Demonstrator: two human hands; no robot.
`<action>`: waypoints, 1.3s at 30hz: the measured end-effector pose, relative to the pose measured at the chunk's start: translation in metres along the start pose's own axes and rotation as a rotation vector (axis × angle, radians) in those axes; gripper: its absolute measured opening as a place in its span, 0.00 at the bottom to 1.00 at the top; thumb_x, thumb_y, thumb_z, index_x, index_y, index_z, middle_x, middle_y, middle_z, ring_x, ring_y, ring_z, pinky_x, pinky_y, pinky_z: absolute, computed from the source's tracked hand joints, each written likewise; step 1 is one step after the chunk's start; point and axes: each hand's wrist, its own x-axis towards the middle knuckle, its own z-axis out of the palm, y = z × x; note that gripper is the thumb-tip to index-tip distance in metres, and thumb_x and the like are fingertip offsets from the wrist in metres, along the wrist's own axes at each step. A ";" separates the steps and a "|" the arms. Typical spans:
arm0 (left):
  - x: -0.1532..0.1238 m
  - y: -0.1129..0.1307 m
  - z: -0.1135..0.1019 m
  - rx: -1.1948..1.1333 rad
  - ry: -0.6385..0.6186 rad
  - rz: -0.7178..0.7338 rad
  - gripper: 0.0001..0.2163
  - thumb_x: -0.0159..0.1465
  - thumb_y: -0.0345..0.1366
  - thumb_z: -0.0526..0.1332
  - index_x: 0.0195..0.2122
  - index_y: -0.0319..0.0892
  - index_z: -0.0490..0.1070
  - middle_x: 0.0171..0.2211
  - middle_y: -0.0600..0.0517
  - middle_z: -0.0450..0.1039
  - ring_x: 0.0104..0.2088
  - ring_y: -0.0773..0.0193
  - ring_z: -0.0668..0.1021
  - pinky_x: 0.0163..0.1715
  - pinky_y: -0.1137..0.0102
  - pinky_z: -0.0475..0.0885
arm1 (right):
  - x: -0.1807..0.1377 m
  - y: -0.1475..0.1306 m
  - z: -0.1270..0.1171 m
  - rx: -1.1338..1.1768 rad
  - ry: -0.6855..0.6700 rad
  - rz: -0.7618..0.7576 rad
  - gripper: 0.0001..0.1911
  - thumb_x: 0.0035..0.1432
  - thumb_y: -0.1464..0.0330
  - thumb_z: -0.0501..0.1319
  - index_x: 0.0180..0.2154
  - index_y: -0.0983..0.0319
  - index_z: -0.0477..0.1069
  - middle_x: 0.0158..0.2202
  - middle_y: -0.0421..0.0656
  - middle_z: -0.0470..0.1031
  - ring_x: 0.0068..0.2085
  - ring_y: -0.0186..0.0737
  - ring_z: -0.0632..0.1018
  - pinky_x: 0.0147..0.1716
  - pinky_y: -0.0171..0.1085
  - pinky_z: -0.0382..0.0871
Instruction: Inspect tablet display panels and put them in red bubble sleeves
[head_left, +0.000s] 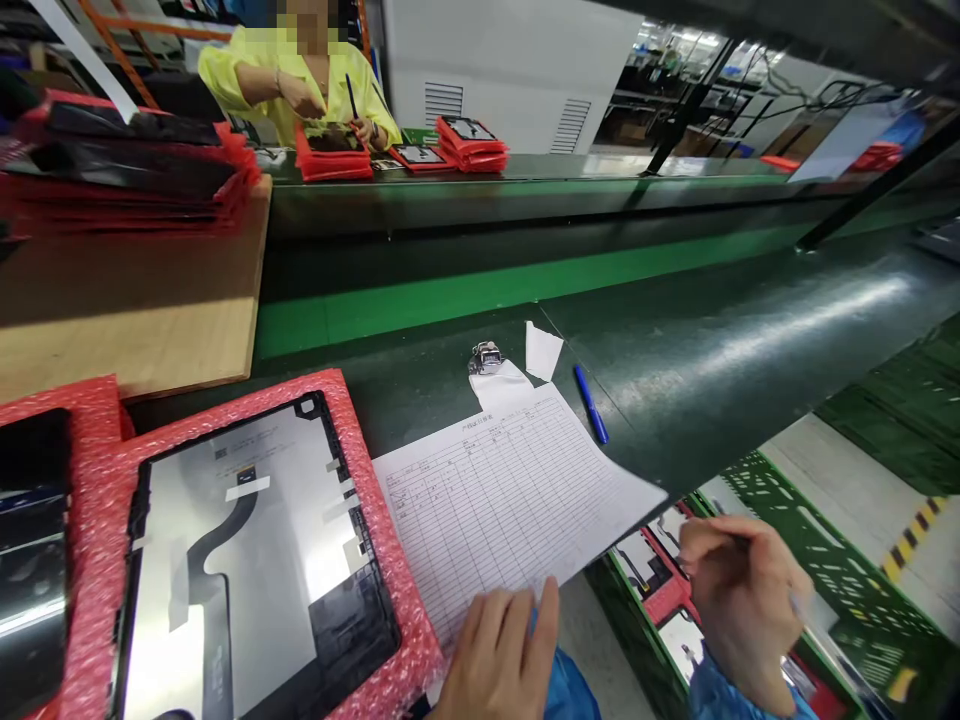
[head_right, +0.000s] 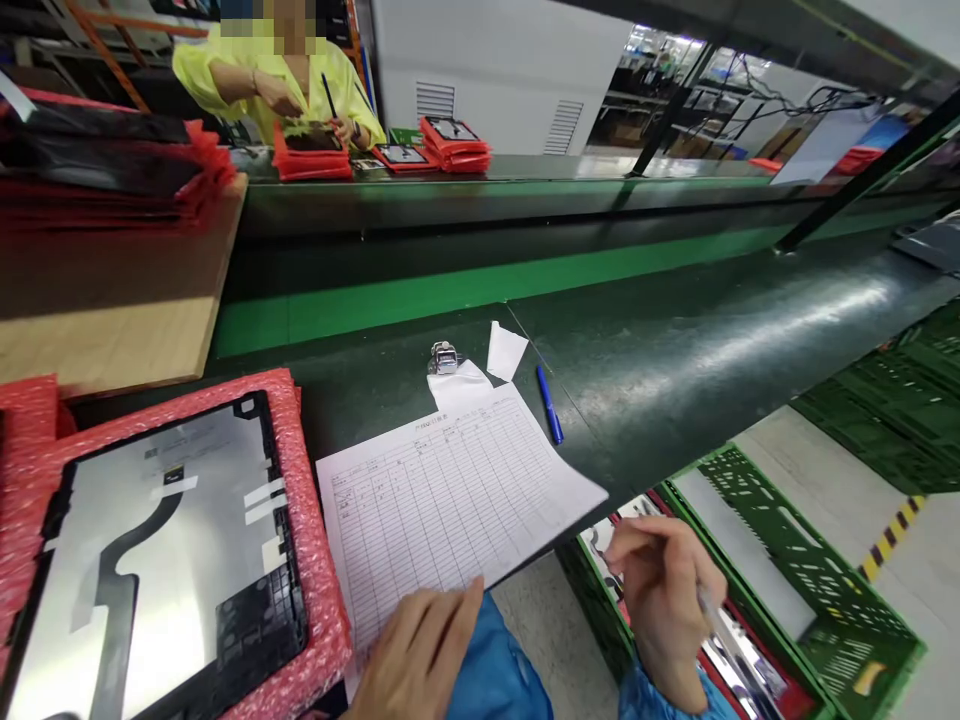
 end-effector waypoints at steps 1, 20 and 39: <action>0.007 0.001 -0.004 -0.007 0.023 -0.057 0.16 0.66 0.22 0.49 0.49 0.34 0.72 0.35 0.48 0.75 0.34 0.63 0.75 0.36 0.68 0.69 | -0.001 -0.004 -0.003 -0.001 0.053 -0.062 0.11 0.58 0.60 0.61 0.31 0.59 0.76 0.16 0.40 0.73 0.15 0.38 0.70 0.15 0.38 0.60; 0.058 -0.014 -0.063 0.176 0.577 -0.339 0.29 0.61 0.15 0.55 0.61 0.43 0.64 0.42 0.44 0.77 0.38 0.59 0.73 0.36 0.66 0.67 | 0.056 0.035 0.123 -0.242 -0.884 0.016 0.05 0.57 0.64 0.64 0.35 0.57 0.74 0.37 0.45 0.80 0.39 0.45 0.79 0.42 0.41 0.70; 0.019 -0.014 -0.005 -0.402 -0.158 -0.713 0.30 0.68 0.27 0.51 0.69 0.36 0.39 0.68 0.38 0.48 0.66 0.54 0.57 0.55 0.64 0.71 | 0.037 0.064 0.124 -0.251 -0.960 0.086 0.20 0.53 0.69 0.60 0.16 0.58 0.53 0.14 0.32 0.54 0.17 0.29 0.56 0.18 0.32 0.48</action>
